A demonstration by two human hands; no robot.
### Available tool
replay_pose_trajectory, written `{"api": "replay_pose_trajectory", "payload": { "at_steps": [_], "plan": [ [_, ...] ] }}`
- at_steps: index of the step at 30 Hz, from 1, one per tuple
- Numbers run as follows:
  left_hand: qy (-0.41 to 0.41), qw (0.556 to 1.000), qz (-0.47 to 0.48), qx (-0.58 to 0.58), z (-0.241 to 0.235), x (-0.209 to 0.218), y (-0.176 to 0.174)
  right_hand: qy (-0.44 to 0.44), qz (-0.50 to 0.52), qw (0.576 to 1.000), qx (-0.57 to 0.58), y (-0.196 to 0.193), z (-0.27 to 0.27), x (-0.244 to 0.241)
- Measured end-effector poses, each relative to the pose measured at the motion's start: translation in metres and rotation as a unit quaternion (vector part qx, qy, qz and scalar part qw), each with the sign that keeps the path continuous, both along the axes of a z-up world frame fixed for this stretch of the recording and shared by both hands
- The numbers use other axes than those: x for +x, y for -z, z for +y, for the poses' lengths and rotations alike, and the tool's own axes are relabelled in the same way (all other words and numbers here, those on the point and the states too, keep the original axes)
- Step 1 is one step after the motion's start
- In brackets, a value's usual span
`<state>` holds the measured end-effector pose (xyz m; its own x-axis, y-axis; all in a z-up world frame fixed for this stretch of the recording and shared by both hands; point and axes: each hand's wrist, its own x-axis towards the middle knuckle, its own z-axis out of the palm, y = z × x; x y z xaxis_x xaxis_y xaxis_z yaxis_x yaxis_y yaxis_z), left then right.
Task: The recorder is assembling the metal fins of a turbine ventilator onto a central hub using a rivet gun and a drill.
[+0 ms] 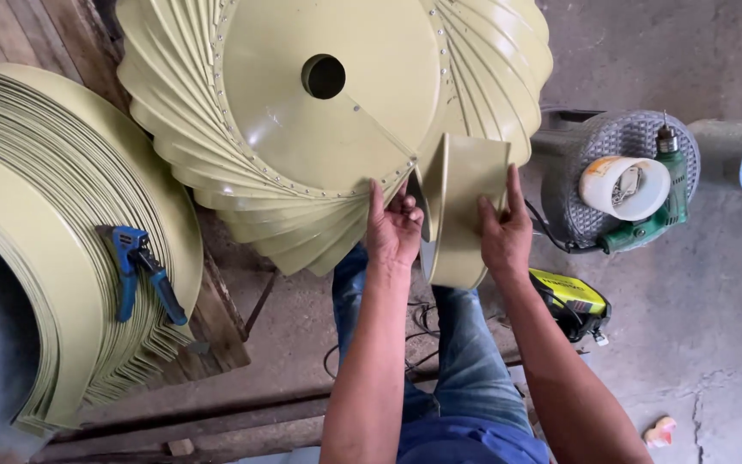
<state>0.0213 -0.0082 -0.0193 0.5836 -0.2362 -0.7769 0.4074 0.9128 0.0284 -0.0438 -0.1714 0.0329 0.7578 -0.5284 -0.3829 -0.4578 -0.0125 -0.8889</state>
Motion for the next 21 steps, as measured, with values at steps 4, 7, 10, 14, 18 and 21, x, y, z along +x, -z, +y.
{"api": "replay_pose_trajectory", "payload": {
  "at_steps": [4,7,10,14,18,21],
  "plan": [
    [0.034,0.999,0.007,0.036,-0.001,0.0,-0.002,-0.027,0.03,0.998,-0.054,-0.003,0.007,0.026],
    [0.043,0.998,-0.002,0.046,-0.002,0.003,-0.005,-0.036,0.066,0.992,-0.1,0.004,0.01,0.04],
    [0.05,0.997,-0.017,0.061,-0.003,0.001,-0.001,-0.038,0.093,0.989,-0.11,0.004,0.011,0.05],
    [0.049,0.994,-0.017,0.095,-0.005,-0.002,0.005,-0.056,0.055,0.992,-0.101,0.011,0.01,0.058],
    [0.044,0.995,-0.016,0.092,-0.004,-0.005,0.009,-0.056,0.068,0.991,-0.103,0.002,0.013,0.077],
    [0.05,0.994,-0.03,0.097,-0.004,0.0,-0.005,-0.083,-0.036,0.989,-0.116,0.01,0.01,0.081]
  ]
}}
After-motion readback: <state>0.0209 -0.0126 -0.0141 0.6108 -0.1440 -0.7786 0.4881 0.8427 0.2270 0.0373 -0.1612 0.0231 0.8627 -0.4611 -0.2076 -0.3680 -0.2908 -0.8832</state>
